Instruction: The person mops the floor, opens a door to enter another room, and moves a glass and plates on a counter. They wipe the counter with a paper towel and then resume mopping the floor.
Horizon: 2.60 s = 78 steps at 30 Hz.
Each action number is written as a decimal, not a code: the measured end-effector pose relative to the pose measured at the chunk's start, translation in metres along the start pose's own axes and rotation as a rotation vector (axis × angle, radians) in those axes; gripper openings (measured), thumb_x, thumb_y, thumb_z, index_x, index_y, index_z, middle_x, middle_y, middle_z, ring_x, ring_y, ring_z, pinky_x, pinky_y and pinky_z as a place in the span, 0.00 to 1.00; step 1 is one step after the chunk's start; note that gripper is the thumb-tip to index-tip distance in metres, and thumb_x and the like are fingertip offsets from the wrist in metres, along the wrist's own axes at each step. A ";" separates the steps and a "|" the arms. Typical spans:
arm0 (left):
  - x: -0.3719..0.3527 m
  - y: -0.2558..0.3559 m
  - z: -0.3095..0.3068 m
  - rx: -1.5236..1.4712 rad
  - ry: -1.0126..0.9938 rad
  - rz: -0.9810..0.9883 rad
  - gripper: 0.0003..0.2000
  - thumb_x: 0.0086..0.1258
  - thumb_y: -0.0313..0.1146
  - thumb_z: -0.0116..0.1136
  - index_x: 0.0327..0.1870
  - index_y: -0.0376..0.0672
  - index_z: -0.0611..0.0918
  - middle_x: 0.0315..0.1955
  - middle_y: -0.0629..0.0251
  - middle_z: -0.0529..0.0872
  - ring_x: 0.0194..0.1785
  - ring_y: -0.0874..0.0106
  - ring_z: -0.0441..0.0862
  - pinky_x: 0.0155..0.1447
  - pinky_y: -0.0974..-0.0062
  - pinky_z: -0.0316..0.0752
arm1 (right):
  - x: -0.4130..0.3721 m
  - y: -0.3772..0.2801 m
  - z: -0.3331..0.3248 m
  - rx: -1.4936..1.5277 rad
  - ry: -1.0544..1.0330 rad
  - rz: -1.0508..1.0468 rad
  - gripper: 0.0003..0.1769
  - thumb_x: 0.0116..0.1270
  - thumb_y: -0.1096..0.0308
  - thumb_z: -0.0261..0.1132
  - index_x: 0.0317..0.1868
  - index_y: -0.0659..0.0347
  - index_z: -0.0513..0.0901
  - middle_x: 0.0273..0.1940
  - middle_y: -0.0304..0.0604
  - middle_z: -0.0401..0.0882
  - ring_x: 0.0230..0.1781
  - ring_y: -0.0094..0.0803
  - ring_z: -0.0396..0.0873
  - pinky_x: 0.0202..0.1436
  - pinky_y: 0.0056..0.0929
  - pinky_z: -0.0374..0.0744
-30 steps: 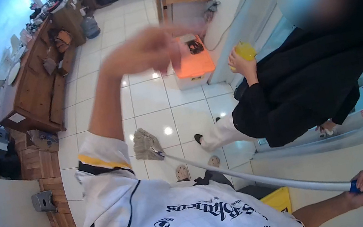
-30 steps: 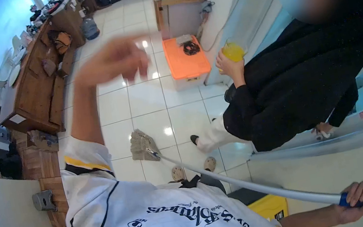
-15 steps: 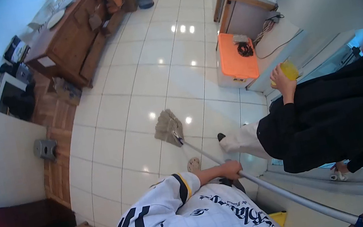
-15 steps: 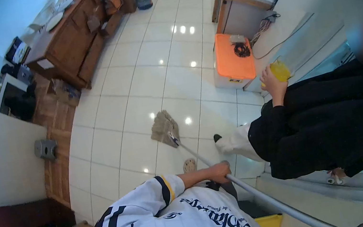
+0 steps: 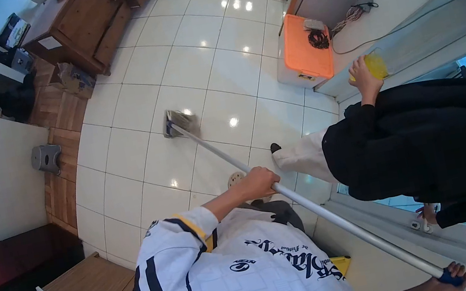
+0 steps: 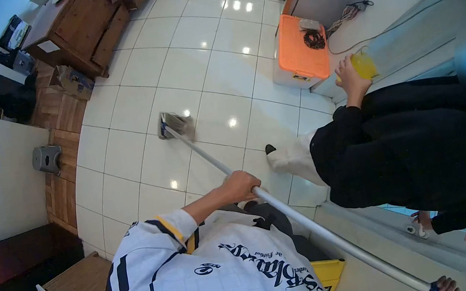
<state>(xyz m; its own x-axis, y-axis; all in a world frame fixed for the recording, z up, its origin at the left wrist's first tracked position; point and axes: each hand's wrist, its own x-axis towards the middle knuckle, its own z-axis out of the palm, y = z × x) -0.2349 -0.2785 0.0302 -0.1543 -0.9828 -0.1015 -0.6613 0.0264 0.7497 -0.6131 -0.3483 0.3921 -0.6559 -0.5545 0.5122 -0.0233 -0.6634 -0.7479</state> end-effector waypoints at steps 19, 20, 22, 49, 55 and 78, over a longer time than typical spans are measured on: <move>-0.074 0.134 -0.441 0.912 1.655 0.007 0.54 0.37 0.51 0.77 0.64 0.36 0.56 0.49 0.53 0.68 0.43 0.65 0.74 0.41 0.69 0.76 | -0.059 0.063 0.021 0.403 -0.427 0.242 0.14 0.68 0.54 0.52 0.41 0.57 0.70 0.24 0.37 0.64 0.16 0.23 0.62 0.20 0.19 0.65; -0.073 0.131 -0.429 0.693 1.520 -0.252 0.54 0.39 0.49 0.76 0.65 0.36 0.55 0.51 0.50 0.68 0.48 0.62 0.73 0.47 0.68 0.74 | -0.059 0.065 0.030 0.424 -0.384 0.249 0.13 0.67 0.56 0.54 0.42 0.58 0.70 0.24 0.37 0.64 0.15 0.22 0.62 0.19 0.19 0.66; -0.081 0.075 -0.374 0.371 1.119 -0.689 0.50 0.42 0.48 0.74 0.64 0.36 0.58 0.53 0.47 0.70 0.53 0.59 0.73 0.54 0.65 0.72 | -0.051 0.064 0.019 0.441 -0.472 0.342 0.15 0.64 0.54 0.58 0.40 0.56 0.69 0.24 0.38 0.69 0.15 0.23 0.66 0.20 0.21 0.69; -0.112 -0.018 0.034 -0.154 0.208 -0.025 0.21 0.66 0.44 0.50 0.16 0.40 0.78 0.15 0.52 0.78 0.24 0.49 0.76 0.34 0.54 0.72 | -0.150 -0.112 0.030 0.727 -0.917 0.175 0.23 0.70 0.52 0.47 0.35 0.67 0.74 0.13 0.34 0.63 0.08 0.22 0.62 0.12 0.24 0.70; -0.124 -0.016 0.044 -0.240 0.272 0.028 0.17 0.65 0.40 0.53 0.18 0.40 0.79 0.17 0.52 0.79 0.25 0.51 0.77 0.34 0.56 0.72 | -0.150 -0.116 0.012 0.736 -0.994 0.181 0.22 0.69 0.53 0.49 0.37 0.68 0.75 0.14 0.34 0.65 0.09 0.22 0.63 0.14 0.24 0.71; -0.132 -0.009 0.068 -0.113 -0.018 0.054 0.13 0.60 0.41 0.56 0.22 0.41 0.81 0.24 0.52 0.82 0.32 0.51 0.79 0.39 0.55 0.72 | -0.158 -0.129 -0.059 0.625 -0.672 0.150 0.21 0.69 0.54 0.51 0.33 0.67 0.77 0.12 0.33 0.63 0.07 0.20 0.58 0.08 0.23 0.64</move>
<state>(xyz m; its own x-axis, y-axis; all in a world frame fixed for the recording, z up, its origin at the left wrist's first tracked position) -0.2588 -0.1363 -0.0073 -0.2013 -0.9770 -0.0704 -0.5648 0.0570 0.8233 -0.5513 -0.1457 0.3827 -0.0395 -0.7011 0.7120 0.5653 -0.6032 -0.5626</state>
